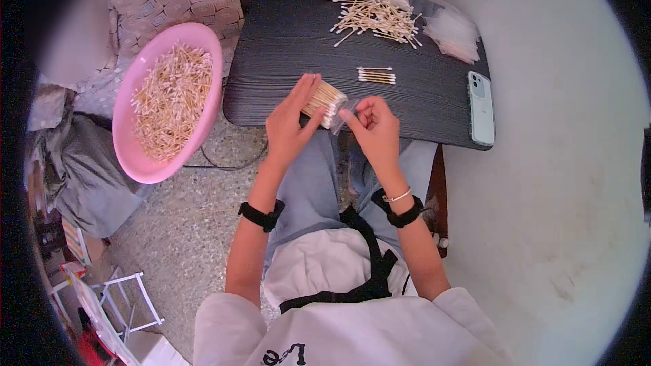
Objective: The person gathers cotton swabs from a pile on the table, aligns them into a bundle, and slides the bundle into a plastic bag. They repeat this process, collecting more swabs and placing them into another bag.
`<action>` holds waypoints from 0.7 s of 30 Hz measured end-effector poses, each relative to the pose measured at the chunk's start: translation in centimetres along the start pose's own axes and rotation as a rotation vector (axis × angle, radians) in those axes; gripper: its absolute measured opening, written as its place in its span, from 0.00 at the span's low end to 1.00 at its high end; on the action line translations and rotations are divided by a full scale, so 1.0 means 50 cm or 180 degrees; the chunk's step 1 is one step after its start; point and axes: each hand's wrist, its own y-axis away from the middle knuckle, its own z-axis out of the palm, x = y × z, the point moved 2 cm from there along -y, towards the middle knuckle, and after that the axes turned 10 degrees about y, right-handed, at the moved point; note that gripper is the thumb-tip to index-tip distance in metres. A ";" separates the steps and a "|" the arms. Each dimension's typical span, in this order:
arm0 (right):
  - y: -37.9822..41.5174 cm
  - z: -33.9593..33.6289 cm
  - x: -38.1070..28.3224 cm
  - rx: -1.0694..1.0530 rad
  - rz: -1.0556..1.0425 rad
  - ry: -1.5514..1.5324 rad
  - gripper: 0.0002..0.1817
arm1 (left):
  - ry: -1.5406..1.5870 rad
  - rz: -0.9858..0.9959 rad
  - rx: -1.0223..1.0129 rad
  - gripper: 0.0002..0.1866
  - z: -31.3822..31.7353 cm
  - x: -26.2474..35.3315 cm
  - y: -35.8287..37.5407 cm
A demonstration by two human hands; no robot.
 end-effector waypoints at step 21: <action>-0.007 0.018 -0.024 0.0044 -0.0717 0.0305 0.06 | -0.0067 -0.0009 0.0004 0.29 0.004 -0.003 0.001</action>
